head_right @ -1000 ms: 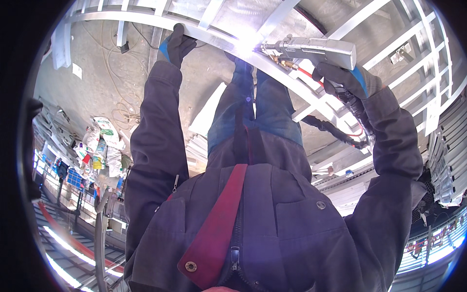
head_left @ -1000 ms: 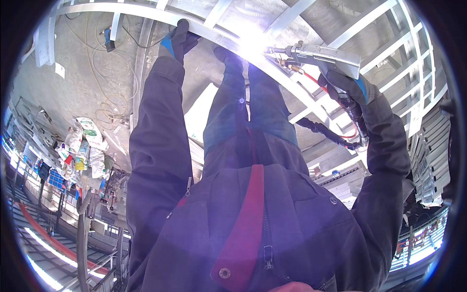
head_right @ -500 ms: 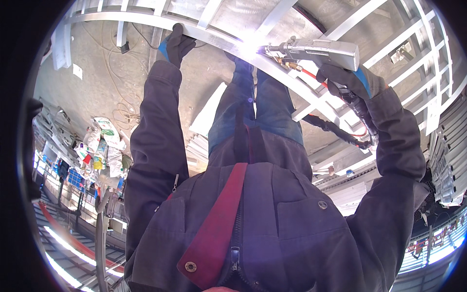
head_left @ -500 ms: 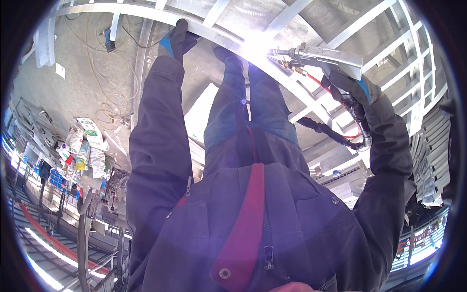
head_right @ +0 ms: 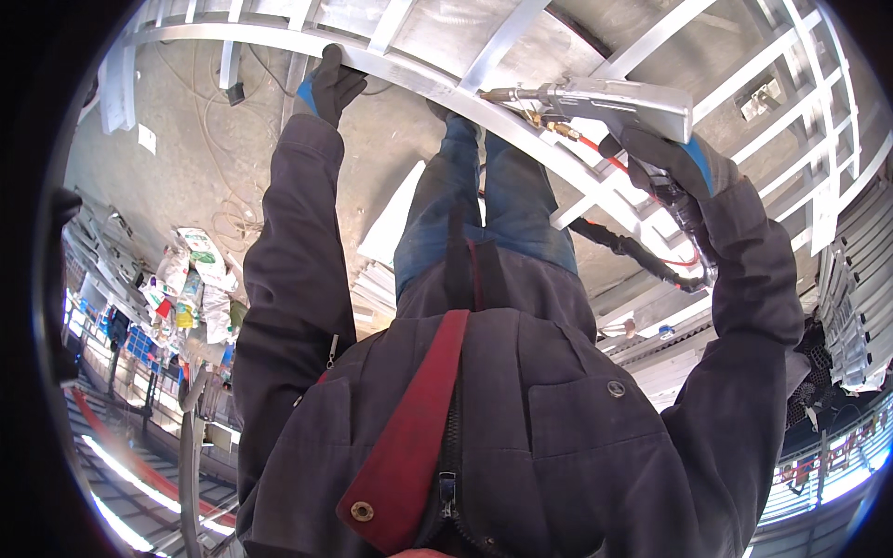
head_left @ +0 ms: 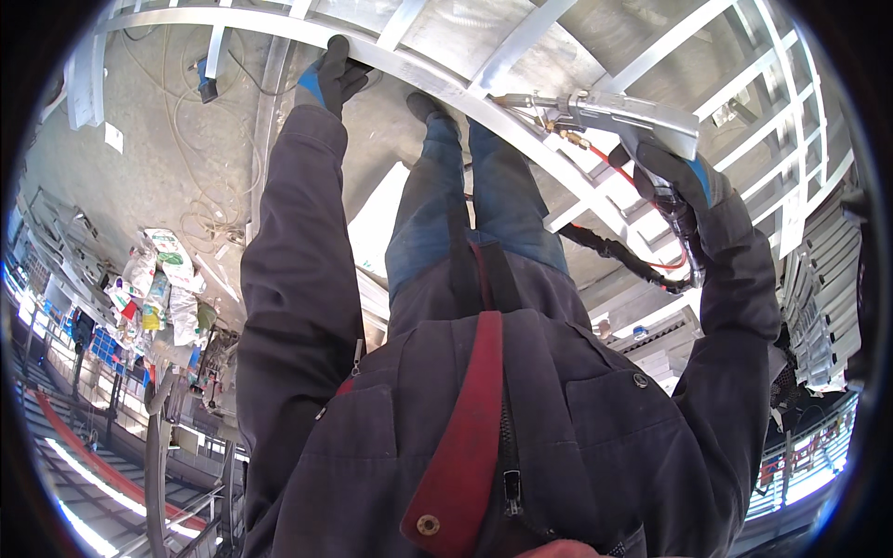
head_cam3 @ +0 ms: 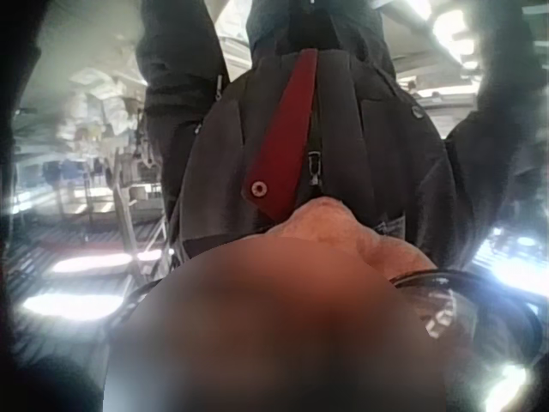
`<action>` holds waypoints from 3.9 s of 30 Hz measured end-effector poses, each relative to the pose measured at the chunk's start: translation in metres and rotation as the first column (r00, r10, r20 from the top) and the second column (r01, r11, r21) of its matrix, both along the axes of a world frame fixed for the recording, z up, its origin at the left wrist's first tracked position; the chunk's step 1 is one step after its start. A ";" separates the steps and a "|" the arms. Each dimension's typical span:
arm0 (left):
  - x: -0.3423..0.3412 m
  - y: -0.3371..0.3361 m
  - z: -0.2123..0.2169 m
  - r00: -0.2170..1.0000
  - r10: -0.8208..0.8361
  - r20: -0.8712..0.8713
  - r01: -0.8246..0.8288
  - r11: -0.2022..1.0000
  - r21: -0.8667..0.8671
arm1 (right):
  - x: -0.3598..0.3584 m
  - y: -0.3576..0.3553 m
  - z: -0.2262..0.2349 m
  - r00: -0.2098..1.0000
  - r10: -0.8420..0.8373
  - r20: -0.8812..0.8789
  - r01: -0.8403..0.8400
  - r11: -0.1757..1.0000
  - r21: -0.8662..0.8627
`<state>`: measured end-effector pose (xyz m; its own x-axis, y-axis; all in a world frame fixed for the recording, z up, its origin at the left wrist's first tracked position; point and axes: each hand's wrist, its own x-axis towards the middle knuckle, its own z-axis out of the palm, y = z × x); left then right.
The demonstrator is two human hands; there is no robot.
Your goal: The person positions a white metal frame on a workbench and uses a welding torch to join the frame components. The person repositions the frame and continues welding along the joints.
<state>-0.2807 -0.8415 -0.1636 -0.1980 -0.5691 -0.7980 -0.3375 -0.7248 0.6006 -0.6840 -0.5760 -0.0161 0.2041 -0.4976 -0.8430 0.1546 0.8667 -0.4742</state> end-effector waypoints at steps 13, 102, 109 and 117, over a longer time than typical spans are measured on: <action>0.006 0.002 -0.044 0.993 -0.039 0.109 0.046 0.997 -0.067 | 0.027 0.137 0.093 0.935 -0.275 -0.226 0.296 0.953 0.065; -0.081 0.216 -0.019 0.982 0.189 -0.009 -0.189 0.979 -0.080 | -0.057 0.153 0.014 1.000 0.012 0.003 -0.012 1.000 -0.021; -0.086 0.215 -0.010 0.988 0.157 0.005 -0.156 0.985 -0.072 | -0.080 0.222 0.028 0.999 -0.007 0.043 0.007 1.000 -0.007; -0.091 0.216 -0.003 0.990 0.141 0.028 -0.139 0.988 -0.063 | -0.084 0.241 0.014 1.000 -0.007 0.015 0.007 1.000 0.001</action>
<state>-0.3716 -0.6259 -0.1669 -0.0876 -0.6366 -0.7662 -0.2556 -0.7291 0.6349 -0.7676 -0.3347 -0.0025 0.2133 -0.4980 -0.8405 0.1676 0.8662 -0.4707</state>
